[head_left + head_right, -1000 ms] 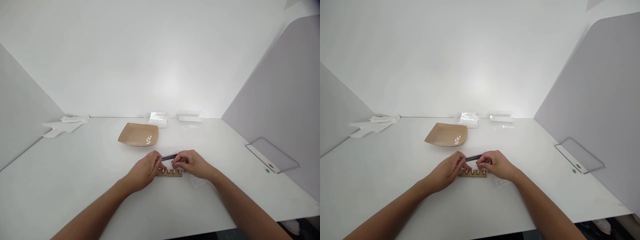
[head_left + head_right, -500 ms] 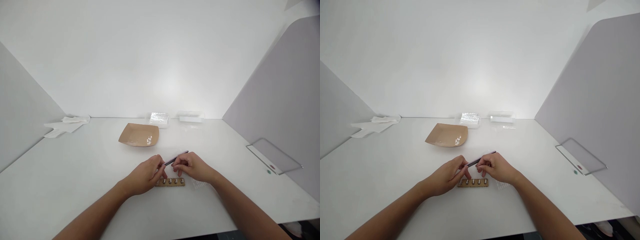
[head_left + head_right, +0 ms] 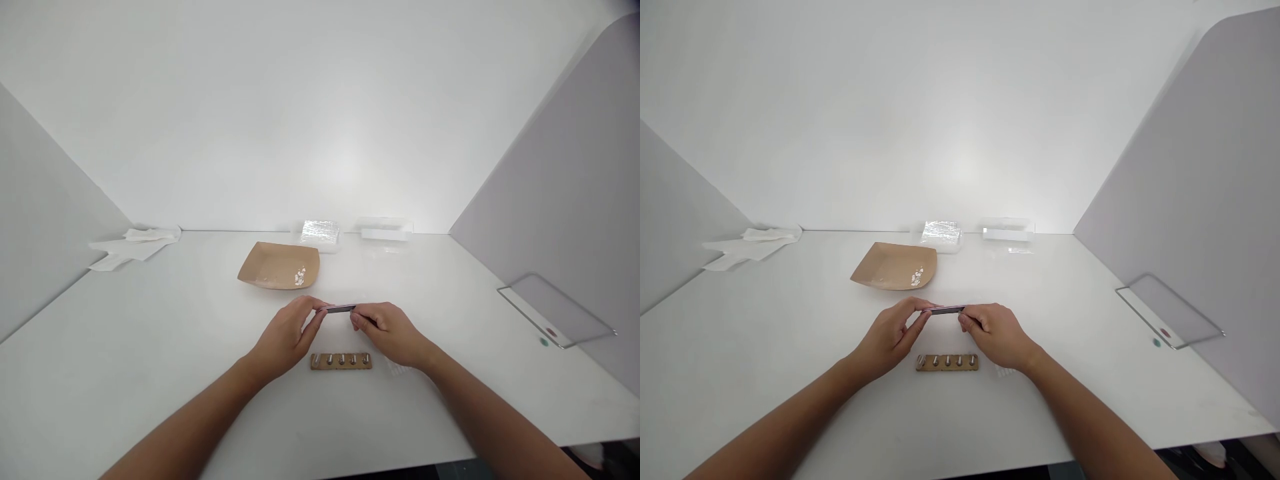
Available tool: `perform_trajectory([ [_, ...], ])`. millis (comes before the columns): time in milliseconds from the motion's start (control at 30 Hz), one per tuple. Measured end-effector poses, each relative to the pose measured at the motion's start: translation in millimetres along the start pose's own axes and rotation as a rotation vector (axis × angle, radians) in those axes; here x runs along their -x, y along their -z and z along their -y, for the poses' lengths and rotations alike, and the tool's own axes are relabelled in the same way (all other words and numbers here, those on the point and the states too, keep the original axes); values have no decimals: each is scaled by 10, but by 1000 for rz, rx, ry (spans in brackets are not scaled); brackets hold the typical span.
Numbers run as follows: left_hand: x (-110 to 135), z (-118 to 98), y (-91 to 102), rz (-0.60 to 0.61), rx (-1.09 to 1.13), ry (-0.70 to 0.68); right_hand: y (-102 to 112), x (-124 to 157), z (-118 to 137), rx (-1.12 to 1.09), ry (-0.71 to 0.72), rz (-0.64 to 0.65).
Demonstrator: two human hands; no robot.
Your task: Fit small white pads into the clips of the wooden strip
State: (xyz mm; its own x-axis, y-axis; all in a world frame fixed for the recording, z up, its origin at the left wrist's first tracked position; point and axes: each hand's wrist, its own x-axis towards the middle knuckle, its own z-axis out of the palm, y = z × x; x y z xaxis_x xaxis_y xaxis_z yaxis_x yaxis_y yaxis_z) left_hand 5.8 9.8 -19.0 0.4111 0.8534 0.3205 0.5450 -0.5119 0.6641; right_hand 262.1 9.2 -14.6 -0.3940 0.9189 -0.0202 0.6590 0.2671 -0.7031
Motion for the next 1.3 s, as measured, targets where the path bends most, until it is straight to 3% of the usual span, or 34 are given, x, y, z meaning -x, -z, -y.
perform_trajectory([
  [333, 28, 18, -21, 59, 20, -47, -97, -38, -1, 15, -54, -153],
  [867, 32, 26, -20, 4, -80, -166, -153, -35, -22, 82, -17, -139],
  [1133, 35, 37, -111, -167, -45, -203, -180, -13, -11, 205, 68, -177],
  [1300, 32, 28, -112, -147, -1, -299, -210, 4, 32, 234, 101, -217],
])
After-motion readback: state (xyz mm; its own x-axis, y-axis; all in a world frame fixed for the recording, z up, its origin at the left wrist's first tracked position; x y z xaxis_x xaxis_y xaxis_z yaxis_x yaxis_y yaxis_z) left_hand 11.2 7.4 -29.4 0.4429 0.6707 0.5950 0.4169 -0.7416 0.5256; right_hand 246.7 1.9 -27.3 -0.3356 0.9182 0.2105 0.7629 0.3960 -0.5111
